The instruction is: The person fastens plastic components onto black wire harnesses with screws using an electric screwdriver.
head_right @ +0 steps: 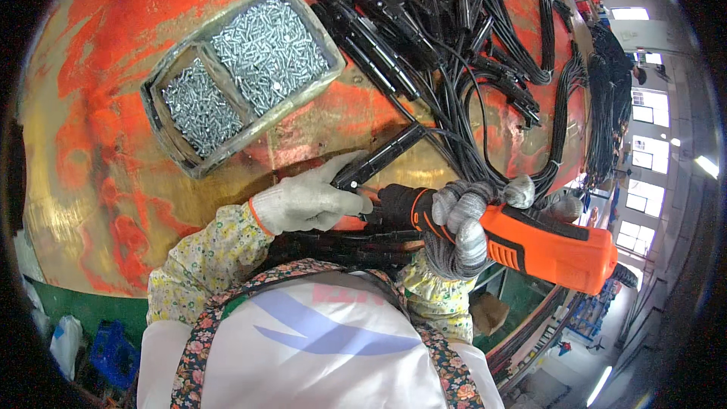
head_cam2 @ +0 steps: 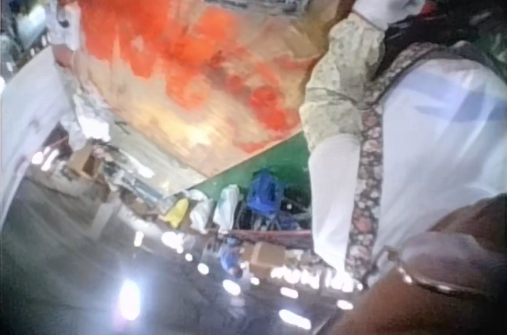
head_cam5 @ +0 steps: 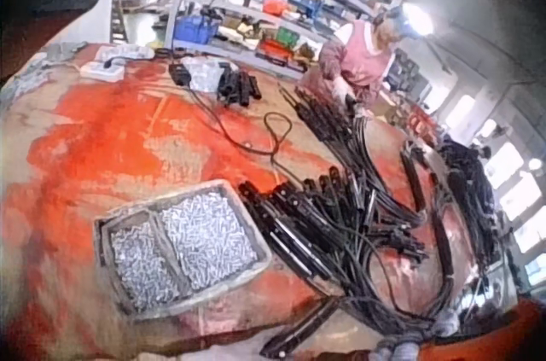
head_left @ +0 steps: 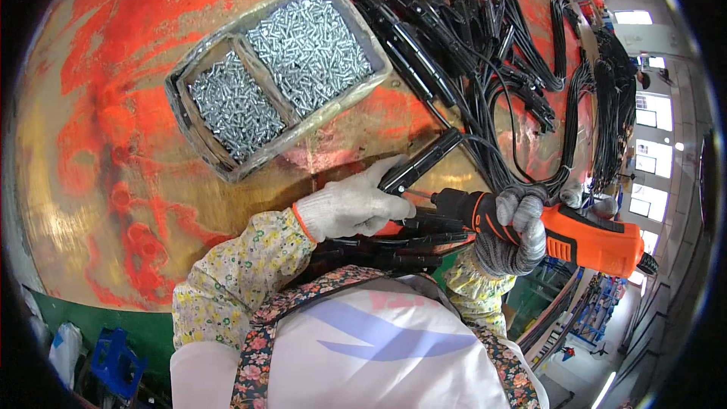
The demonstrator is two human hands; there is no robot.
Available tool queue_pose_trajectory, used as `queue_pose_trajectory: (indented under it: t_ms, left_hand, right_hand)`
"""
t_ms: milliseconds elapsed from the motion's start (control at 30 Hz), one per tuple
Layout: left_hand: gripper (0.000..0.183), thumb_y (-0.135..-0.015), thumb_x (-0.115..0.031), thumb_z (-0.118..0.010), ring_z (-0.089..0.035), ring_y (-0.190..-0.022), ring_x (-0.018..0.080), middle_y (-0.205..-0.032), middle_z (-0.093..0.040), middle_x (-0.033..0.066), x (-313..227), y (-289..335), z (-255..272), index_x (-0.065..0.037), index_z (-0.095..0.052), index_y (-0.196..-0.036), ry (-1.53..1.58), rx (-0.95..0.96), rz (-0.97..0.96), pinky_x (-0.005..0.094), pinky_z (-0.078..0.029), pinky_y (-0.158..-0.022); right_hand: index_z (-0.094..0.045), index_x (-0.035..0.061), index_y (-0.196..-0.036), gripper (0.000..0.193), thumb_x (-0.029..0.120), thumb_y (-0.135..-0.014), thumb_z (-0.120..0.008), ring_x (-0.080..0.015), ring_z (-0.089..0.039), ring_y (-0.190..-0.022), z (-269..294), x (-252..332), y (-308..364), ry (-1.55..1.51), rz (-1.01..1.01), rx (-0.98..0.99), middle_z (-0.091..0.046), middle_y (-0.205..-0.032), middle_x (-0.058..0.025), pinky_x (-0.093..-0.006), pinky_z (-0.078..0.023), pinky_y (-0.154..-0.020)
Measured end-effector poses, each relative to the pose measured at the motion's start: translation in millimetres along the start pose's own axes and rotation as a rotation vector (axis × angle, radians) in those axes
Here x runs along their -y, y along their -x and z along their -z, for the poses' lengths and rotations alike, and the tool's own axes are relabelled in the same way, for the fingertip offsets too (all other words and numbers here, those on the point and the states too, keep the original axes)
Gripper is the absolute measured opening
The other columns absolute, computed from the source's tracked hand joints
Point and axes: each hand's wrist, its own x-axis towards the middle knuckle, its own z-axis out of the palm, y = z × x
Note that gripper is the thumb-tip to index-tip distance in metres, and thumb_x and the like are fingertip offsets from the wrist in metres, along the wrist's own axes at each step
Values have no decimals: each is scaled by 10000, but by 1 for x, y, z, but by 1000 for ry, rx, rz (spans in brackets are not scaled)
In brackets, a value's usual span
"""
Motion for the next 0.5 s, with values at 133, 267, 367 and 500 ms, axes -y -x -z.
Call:
queue_pose_trajectory:
  t_ms: [133, 267, 367, 500]
  left_hand:
    - [828, -759, -149, -696, -372, -431, 48, -707, -506, -12, 6, -1, 1, -34, -236, -1438, 51, 11, 23, 219, -278, -366]
    - [807, -756, -172, -704, -364, -424, 48, -652, -474, -22, 8, -1, 1, -31, -270, -1422, 80, -16, 53, 218, -274, -371]
    - [768, -754, -179, -701, -358, -421, 50, -643, -489, -22, 0, 3, -1, -26, -307, -1395, 126, -29, 57, 218, -279, -375]
    - [535, -776, -149, -653, -389, -464, 53, -856, -589, 33, 12, 2, 8, -64, -465, -1270, 23, 32, -93, 209, -328, -417]
  right_hand:
    - [-406, 145, -1319, 527, 23, -845, -600, -160, -458, -604, -5, 0, 3, 102, 44, -51, -498, -738, -49, -298, -441, -582]
    - [-387, 162, -1352, 576, 36, -841, -621, -176, -463, -584, 2, 2, 3, 96, 68, -77, -514, -729, -59, -309, -462, -550]
    - [-398, 138, -1350, 581, 23, -825, -619, -169, -460, -592, -4, 1, 2, 91, 63, -99, -488, -701, -46, -303, -464, -552]
    - [-419, 134, -1319, 548, 22, -819, -615, -148, -430, -556, -5, 0, -3, 105, 85, -117, -457, -659, -33, -290, -451, -543]
